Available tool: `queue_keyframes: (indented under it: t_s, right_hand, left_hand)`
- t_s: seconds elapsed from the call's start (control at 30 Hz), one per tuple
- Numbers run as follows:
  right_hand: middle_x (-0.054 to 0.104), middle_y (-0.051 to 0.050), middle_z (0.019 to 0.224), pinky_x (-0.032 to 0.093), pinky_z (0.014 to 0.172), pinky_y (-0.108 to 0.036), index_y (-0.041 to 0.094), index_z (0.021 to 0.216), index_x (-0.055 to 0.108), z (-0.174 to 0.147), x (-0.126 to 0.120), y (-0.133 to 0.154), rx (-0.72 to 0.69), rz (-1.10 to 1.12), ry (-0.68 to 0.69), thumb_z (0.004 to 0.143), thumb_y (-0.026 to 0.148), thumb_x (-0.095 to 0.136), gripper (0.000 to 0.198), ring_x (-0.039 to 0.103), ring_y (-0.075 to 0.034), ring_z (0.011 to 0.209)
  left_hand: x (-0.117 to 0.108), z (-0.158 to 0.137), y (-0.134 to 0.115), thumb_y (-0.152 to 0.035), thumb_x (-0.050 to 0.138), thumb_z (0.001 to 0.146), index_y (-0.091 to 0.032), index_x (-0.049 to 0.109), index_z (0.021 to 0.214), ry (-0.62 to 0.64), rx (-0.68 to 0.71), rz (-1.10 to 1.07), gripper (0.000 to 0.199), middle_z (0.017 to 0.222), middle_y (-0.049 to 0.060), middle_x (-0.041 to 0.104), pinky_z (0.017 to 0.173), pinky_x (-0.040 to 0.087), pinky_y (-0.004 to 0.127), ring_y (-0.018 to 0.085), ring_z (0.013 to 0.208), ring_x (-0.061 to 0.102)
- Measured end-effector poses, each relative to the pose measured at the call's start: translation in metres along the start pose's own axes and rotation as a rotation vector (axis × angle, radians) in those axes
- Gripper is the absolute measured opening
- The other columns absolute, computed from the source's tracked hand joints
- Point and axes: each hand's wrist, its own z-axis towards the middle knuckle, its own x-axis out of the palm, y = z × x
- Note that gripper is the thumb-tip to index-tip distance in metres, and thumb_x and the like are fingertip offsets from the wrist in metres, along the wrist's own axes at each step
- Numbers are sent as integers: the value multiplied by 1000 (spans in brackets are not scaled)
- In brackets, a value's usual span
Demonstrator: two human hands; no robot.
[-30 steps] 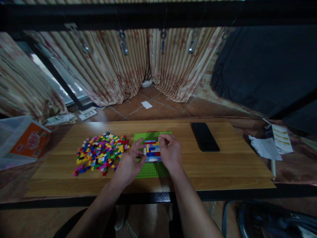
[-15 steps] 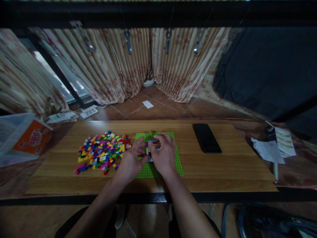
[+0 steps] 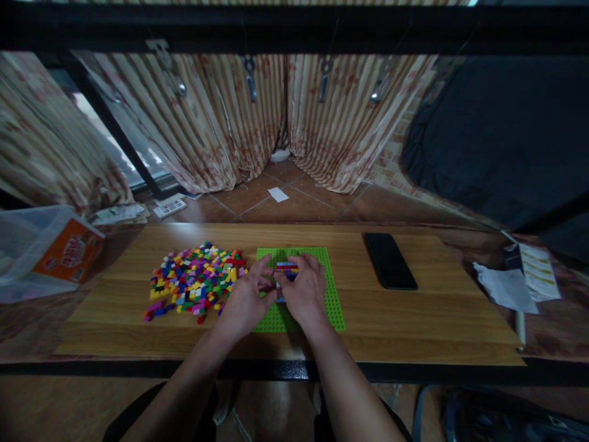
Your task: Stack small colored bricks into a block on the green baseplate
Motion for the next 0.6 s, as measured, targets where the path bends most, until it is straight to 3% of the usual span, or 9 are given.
queue_keyframes:
  t_s: [0.3,0.43,0.6]
  right_hand:
    - [61,-14,120,40,101,-51,20,108,69,-1,2,-3,-42,18,21,76,36,66,36,50,-31,121]
    - [61,-14,122,39,102,-50,20,107,69,1,-2,-10,-70,126,35,78,45,65,40,53,-30,119]
    - [70,-10,102,48,89,-44,20,98,71,8,-11,-19,99,426,-34,81,53,59,40,64,-26,96]
  left_hand:
    - [-1,1,-2,-2,64,71,-19,50,134,24,-79,-133,68,100,4,69,72,56,27,14,77,68]
    - [-4,0,-1,-6,70,68,-17,51,133,70,-108,-191,69,102,6,69,77,56,30,16,83,68]
    - [-15,-6,8,-11,66,74,-13,53,130,86,-107,-162,58,106,10,68,82,55,32,16,87,68]
